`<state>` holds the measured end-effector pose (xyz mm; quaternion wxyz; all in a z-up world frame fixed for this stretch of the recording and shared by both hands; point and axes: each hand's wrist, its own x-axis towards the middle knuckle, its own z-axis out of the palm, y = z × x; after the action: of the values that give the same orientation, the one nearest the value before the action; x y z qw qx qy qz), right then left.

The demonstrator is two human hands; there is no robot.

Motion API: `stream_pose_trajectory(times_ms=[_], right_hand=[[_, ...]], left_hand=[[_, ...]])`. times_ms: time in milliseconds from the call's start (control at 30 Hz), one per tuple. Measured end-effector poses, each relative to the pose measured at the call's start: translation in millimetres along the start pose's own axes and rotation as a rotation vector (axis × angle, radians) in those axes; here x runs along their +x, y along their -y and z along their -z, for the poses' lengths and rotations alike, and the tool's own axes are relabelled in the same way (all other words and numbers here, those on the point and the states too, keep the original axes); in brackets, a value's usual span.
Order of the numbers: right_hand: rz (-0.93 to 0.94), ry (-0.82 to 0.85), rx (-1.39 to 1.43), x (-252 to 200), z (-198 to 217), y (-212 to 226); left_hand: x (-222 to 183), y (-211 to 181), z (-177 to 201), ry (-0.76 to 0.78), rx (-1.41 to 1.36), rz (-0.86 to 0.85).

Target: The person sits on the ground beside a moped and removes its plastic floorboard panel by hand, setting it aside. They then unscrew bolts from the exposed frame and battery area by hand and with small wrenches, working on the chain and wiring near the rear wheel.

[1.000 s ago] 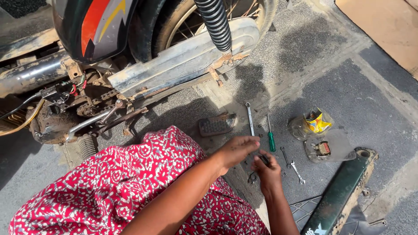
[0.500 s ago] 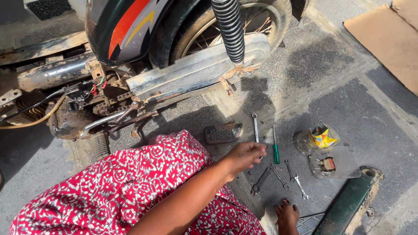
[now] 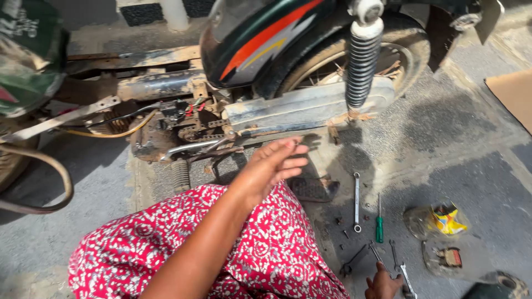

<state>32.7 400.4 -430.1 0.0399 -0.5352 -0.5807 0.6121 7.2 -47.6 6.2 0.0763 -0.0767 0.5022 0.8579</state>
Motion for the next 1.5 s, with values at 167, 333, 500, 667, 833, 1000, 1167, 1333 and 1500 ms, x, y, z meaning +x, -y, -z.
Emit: stream_pose_trajectory(times_ms=[167, 333, 500, 667, 833, 1000, 1167, 1333, 1500], right_hand=[[-0.005, 0.119, -0.149, 31.2, -69.7, 5.5], [0.044, 0.419, -0.162, -26.0, -137.1, 9.4], [0.116, 0.636, -0.276, -149.5, -188.4, 52.2], [0.194, 0.755, -0.329, -207.6, -228.7, 58.7], [0.181, 0.729, -0.299, -246.7, -233.0, 81.7], [0.165, 0.691, -0.243, -240.4, -227.8, 91.5], [0.162, 0.627, -0.21, -255.8, -224.2, 95.8], [0.17, 0.669, -0.161, -257.6, -209.5, 106.7], [0.131, 0.619, -0.023, -231.4, -175.9, 129.5]], left_hand=[[-33.2, -36.5, 128.5, -0.354, -0.003, -0.112], [-94.8, -80.5, 196.2, -0.593, -0.004, -0.183], [-143.1, -113.2, 248.5, -0.76, -0.039, -0.277], [-167.9, -128.3, 284.7, -0.842, -0.19, -0.337], [-157.8, -129.2, 310.4, -0.802, -0.199, -0.271], [-135.1, -128.7, 339.3, -0.875, -0.278, -0.309], [-97.3, -114.0, 370.4, -0.898, -0.403, -0.459], [-71.2, -107.1, 368.7, -0.922, -0.468, -0.573], [-58.0, -94.7, 376.5, -0.956, -0.43, -0.71]])
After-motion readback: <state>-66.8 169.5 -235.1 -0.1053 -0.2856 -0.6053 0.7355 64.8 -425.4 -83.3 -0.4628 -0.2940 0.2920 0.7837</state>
